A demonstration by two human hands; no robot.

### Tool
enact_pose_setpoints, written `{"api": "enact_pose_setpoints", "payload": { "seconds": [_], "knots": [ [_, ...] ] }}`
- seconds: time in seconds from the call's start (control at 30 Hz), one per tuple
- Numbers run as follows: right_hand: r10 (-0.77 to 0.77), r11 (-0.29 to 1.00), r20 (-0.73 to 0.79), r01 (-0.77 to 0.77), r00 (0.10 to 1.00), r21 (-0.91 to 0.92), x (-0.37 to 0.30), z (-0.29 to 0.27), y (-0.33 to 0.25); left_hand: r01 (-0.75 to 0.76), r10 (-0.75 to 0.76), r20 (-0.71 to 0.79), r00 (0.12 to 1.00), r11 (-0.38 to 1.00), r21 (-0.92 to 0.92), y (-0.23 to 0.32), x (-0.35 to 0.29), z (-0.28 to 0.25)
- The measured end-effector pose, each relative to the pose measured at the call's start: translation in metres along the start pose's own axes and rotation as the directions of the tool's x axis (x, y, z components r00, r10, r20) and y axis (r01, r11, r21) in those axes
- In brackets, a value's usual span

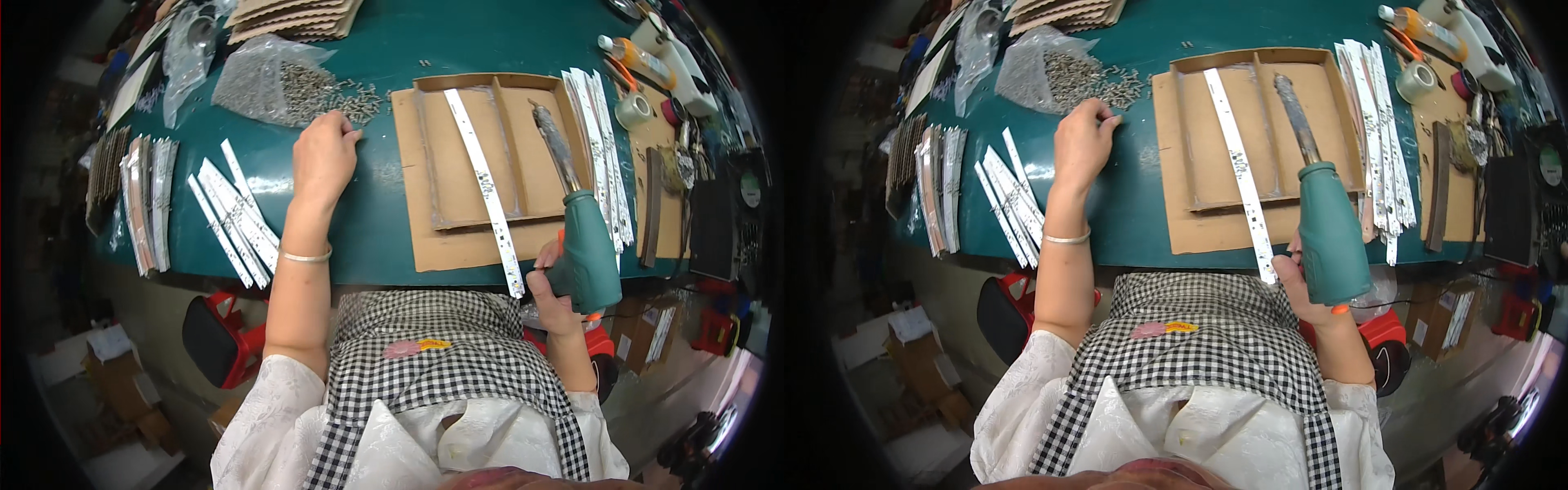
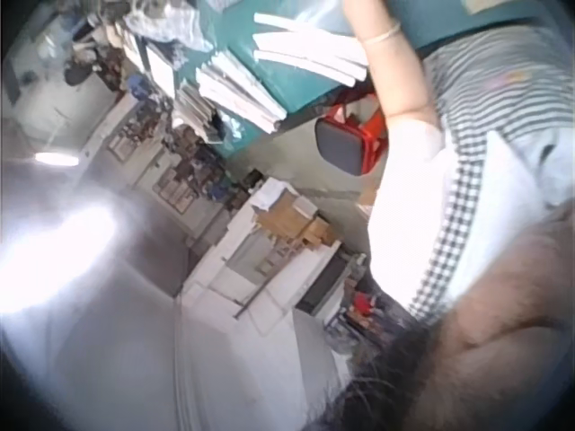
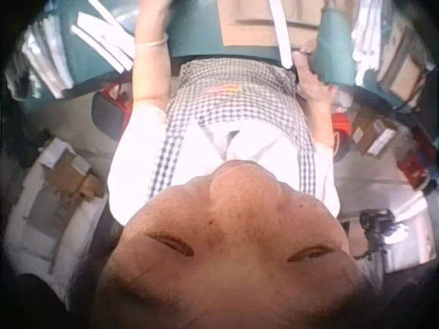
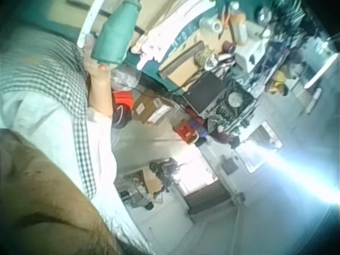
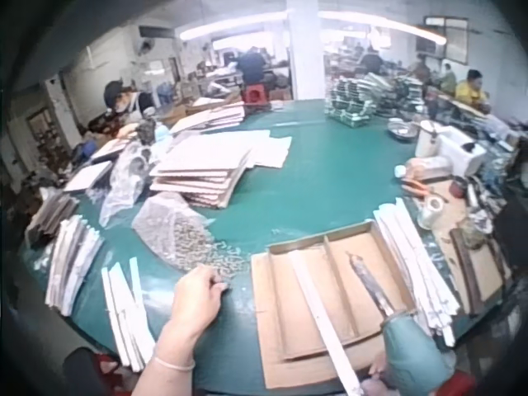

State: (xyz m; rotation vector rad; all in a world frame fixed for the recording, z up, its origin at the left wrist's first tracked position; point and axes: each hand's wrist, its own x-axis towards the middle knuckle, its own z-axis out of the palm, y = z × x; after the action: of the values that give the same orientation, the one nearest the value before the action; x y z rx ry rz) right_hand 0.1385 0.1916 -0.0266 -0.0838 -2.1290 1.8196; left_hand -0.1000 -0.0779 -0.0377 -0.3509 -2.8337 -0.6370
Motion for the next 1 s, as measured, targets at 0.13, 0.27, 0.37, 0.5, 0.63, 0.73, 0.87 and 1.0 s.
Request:
{"api": "enact_pose_setpoints", "payload": {
  "seconds": [0.13,0.27,0.37,0.5,0.63,0.73,0.87,1.0],
  "knots": [
    [-0.023,1.0,-0.028,0.023,0.999,-0.015,0.009,0.001,0.001,0.04,-0.009,0.077,0.997,0.911,-0.411,0.034,-0.013,-0.021],
    [-0.009,1.0,-0.057,0.009,0.998,0.003,0.018,0.006,-0.006,-0.078,0.207,0.152,0.967,0.801,-0.594,0.066,-0.027,-0.031],
    [0.033,0.997,-0.082,-0.027,0.996,0.072,0.024,0.012,-0.015,0.282,0.283,0.401,0.871,0.379,-0.881,0.091,-0.047,-0.032],
    [0.118,0.977,-0.08,-0.101,0.99,0.188,0.033,0.022,-0.026,0.584,0.379,0.518,0.767,-0.077,-0.808,0.115,-0.067,-0.022],
    [0.082,0.981,-0.11,-0.061,0.991,0.183,0.036,0.026,-0.023,0.534,0.381,0.463,0.8,-0.103,-0.839,0.123,-0.082,-0.011],
    [0.018,0.985,-0.089,-0.003,0.996,0.172,0.037,0.027,-0.023,0.437,0.328,0.419,0.847,0.02,-0.899,0.126,-0.087,-0.005],
    [-0.023,0.996,0.007,0.022,1.0,0.081,0.035,0.021,-0.02,0.339,0.283,0.345,0.895,0.07,-0.938,0.131,-0.091,-0.004],
    [0.016,0.994,-0.011,-0.015,1.0,0.112,0.035,0.02,-0.023,0.262,0.294,0.307,0.905,0.183,-0.948,0.13,-0.092,-0.004]
  ]
}}
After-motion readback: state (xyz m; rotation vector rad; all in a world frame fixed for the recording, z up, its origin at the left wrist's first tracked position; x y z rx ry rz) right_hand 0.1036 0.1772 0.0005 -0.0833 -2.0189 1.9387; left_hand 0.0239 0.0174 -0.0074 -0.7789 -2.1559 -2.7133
